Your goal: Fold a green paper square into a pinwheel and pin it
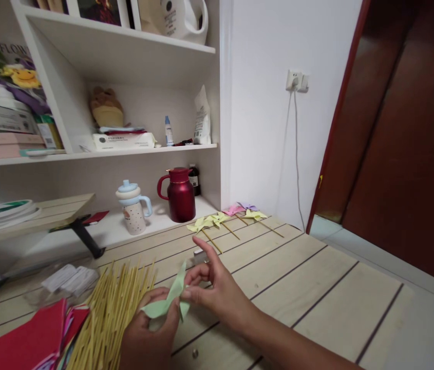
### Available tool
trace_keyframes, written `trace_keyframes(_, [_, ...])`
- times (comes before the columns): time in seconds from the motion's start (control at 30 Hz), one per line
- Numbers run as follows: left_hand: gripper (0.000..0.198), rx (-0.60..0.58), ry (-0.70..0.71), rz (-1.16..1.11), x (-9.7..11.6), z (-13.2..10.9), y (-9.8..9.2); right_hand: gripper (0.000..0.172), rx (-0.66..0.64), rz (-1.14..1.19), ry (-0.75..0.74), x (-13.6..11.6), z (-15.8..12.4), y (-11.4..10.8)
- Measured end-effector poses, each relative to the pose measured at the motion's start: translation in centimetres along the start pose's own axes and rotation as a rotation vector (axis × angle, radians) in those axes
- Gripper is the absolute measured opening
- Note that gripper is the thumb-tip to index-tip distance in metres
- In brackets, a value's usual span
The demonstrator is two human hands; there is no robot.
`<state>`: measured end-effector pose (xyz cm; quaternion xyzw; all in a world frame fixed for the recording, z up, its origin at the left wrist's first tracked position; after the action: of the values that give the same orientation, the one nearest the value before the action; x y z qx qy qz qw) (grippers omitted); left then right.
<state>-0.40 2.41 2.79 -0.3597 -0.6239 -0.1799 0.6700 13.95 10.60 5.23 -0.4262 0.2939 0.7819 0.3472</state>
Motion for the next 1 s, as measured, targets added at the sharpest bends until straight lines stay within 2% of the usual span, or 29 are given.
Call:
trace_keyframes(0.07, [0.038, 0.036, -0.024, 0.006, 0.3, -0.1, -0.3, 0.094, 0.017, 0.09, 0.037, 0.4, 0.2, -0.3])
trace_keyframes(0.13, [0.038, 0.048, -0.088, 0.022, 0.4, -0.2, -0.5, 0.086, 0.029, 0.103, 0.064, 0.7, 0.4, -0.8])
trace_keyframes(0.2, [0.04, 0.054, -0.145, 0.026, 0.3, -0.2, -0.6, 0.08, 0.01, 0.028, 0.097, 0.9, 0.4, -1.1])
trace_keyframes(0.33, [0.044, 0.025, -0.142, 0.038, 0.1, -0.1, -0.4, 0.079, -0.029, -0.191, 0.102, 1.1, 0.2, -1.4])
trace_keyframes(0.37, [0.043, 0.018, -0.127, 0.04, 0.2, -0.1, -0.4, 0.072, -0.038, -0.216, 0.078, 1.0, 0.2, -1.3])
trace_keyframes(0.5, [0.041, 0.017, -0.072, 0.001, 0.7, -0.2, -0.2, 0.027, -0.068, -0.178, -0.013, 0.6, 0.4, -0.7])
trace_keyframes(0.57, [0.039, 0.004, -0.056, -0.007, 1.0, -0.4, 0.0, 0.018, -0.049, -0.149, -0.018, 0.5, 0.4, -0.7])
trace_keyframes(0.77, [0.033, 0.003, 0.028, -0.017, 0.9, -0.3, 0.3, 0.015, -0.024, -0.192, -0.021, -0.1, 0.5, -1.0])
trace_keyframes(1.0, [0.033, -0.017, 0.029, 0.017, 0.4, -0.3, 0.4, 0.015, -0.05, -0.277, -0.083, -0.4, 0.6, -0.9])
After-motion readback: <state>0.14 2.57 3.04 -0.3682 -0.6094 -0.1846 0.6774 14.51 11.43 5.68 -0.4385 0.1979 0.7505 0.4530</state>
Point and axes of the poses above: each hand's wrist, its own z-axis towards the middle knuckle, its own y-axis out of the palm, x = y × z, the point moved 8 cm from there along z, towards the middle knuckle, and after that the axes turned 12 degrees about -y, right-handed, at the moved point
